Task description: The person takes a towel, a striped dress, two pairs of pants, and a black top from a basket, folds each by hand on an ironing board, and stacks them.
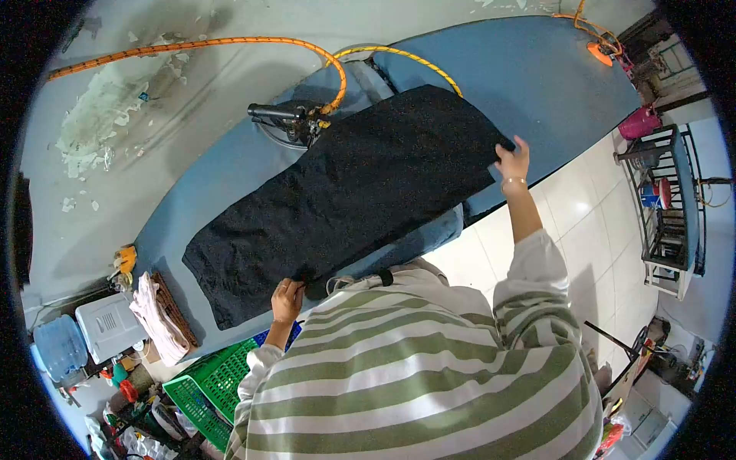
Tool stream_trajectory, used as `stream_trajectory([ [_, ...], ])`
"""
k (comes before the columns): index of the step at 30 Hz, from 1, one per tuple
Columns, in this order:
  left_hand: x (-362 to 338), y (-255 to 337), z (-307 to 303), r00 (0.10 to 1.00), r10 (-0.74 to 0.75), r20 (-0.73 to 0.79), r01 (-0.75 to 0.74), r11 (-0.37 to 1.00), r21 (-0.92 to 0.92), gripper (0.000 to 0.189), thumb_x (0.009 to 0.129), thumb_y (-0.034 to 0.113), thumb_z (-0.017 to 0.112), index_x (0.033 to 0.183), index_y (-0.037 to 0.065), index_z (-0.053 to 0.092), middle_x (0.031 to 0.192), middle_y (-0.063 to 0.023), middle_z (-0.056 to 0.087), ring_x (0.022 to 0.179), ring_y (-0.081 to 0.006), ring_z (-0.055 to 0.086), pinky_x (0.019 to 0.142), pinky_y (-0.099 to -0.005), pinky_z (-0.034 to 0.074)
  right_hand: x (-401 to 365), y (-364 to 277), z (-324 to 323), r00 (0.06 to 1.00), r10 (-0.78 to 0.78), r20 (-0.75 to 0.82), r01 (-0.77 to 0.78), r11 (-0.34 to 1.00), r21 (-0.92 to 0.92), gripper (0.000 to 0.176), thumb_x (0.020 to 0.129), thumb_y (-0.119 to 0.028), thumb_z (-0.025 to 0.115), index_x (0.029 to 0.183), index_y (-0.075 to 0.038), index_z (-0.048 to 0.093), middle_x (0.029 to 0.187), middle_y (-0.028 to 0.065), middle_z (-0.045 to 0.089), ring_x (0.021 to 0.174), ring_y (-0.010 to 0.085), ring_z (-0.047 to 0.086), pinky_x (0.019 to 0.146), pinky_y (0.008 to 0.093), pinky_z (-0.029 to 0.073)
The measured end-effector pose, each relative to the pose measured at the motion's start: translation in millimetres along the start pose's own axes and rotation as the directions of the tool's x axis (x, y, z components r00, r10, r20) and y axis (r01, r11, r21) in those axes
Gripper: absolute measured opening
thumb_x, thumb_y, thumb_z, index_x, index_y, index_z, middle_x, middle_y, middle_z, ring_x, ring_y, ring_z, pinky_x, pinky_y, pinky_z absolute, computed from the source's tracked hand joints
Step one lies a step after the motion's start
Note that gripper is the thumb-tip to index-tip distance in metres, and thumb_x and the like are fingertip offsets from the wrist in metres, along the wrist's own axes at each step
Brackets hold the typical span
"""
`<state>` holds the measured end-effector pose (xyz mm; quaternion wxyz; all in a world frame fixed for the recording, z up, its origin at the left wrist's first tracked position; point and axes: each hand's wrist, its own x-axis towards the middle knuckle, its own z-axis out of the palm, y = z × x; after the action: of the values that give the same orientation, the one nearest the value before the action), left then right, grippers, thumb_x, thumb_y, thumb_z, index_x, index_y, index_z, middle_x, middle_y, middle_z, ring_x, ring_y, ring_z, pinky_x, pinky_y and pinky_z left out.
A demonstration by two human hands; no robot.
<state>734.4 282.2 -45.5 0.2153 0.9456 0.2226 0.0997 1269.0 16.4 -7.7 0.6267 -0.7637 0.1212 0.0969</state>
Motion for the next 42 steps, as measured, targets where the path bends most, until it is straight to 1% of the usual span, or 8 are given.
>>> stream_trajectory([
  [10,16.4,35.9,-6.3,0.99,0.005,0.138,-0.009,1.0,0.023,0.04,0.073,0.014,0.065,0.112,0.013,0.056,0.113,-0.0081,0.052,0.105,-0.0292,0.048,0.086,-0.0427,0.041,17.3,118.7,-15.1,0.927,0.313,-0.206,-0.332,0.941,-0.062,0.046,0.075,-0.016,0.072,0.112,-0.006,0.046,0.088,0.0118,0.057,0.067,0.0212,0.055,0.056,0.0353,0.049],
  [13,56.8,60.5,6.7,0.969,0.143,0.2,-0.155,0.987,0.046,0.05,0.077,0.025,0.065,0.125,0.016,0.051,0.137,-0.0108,0.037,0.127,-0.0335,0.033,0.101,-0.0479,0.03,27.7,131.4,-11.3,0.872,0.482,0.078,-0.484,0.832,0.272,0.037,0.072,-0.021,0.075,0.099,-0.006,0.054,0.081,0.0097,0.056,0.065,0.0206,0.054,0.055,0.0345,0.049],
  [17,82.5,66.2,23.7,0.958,-0.018,0.287,-0.01,0.995,0.097,0.046,0.083,0.031,0.059,0.126,0.017,0.051,0.14,-0.0125,0.034,0.13,-0.0342,0.03,0.103,-0.0493,0.027,26.7,108.4,-7.7,0.752,0.639,0.161,-0.659,0.733,0.169,0.023,0.075,-0.017,0.071,0.092,-0.009,0.059,0.079,0.0081,0.058,0.066,0.0206,0.055,0.053,0.0351,0.048],
  [22,100.2,43.4,2.4,0.941,-0.157,0.3,0.291,0.828,-0.479,0.048,0.087,0.035,0.056,0.128,0.011,0.049,0.131,-0.0125,0.047,0.124,-0.0343,0.039,0.1,-0.0451,0.034,-50.4,-24.3,54.1,0.793,0.105,0.6,-0.421,0.806,0.415,0.029,0.076,-0.009,0.064,0.103,0.0,0.059,0.096,0.0091,0.065,0.086,0.0234,0.062,0.08,0.0344,0.049],
  [28,121.3,27.8,-87.2,0.871,-0.301,0.387,0.446,0.156,-0.881,0.071,0.091,0.06,0.024,0.136,0.006,0.036,0.133,-0.0131,0.044,0.123,-0.0278,0.041,0.102,-0.0445,0.031,-273.7,-126.4,144.9,0.466,-0.147,0.873,0.235,0.971,0.038,0.045,0.072,-0.019,0.07,0.111,0.0,0.059,0.109,0.0105,0.062,0.1,0.0196,0.057,0.093,0.0295,0.04],
  [33,78.6,-68.3,-83.1,0.765,-0.451,0.46,0.342,-0.32,-0.883,0.097,0.081,0.075,0.023,0.138,-0.003,0.025,0.141,-0.0171,0.031,0.13,-0.0262,0.031,0.106,-0.0429,0.024,-388.2,-11.1,218.8,-0.231,-0.159,0.96,0.427,0.87,0.246,0.075,0.076,-0.022,0.068,0.138,-0.003,0.03,0.124,0.0181,0.052,0.111,0.0262,0.053,0.095,0.0331,0.041],
  [37,25.0,-127.5,-48.3,0.301,-0.772,0.561,0.301,-0.481,-0.824,0.092,0.082,0.071,0.034,0.138,-0.003,0.027,0.143,-0.0156,0.029,0.133,-0.0236,0.024,0.109,-0.0356,0.013,-399.4,54.5,211.7,-0.364,0.094,0.927,0.38,0.923,0.056,0.057,0.081,-0.024,0.066,0.13,-0.004,0.044,0.088,0.009,0.062,0.075,0.0147,0.06,0.073,0.0283,0.049],
  [42,21.7,-118.7,-54.4,0.57,-0.748,0.34,0.682,0.2,-0.704,0.061,0.086,0.026,0.06,0.134,-0.002,0.035,0.134,-0.0139,0.043,0.124,-0.0224,0.039,0.104,-0.0311,0.027,-334.7,68.3,185.9,-0.026,0.159,0.987,0.366,0.92,-0.139,0.026,0.085,-0.015,0.06,0.108,-0.002,0.06,0.079,0.0048,0.065,0.072,0.0111,0.061,0.067,0.0248,0.05],
])
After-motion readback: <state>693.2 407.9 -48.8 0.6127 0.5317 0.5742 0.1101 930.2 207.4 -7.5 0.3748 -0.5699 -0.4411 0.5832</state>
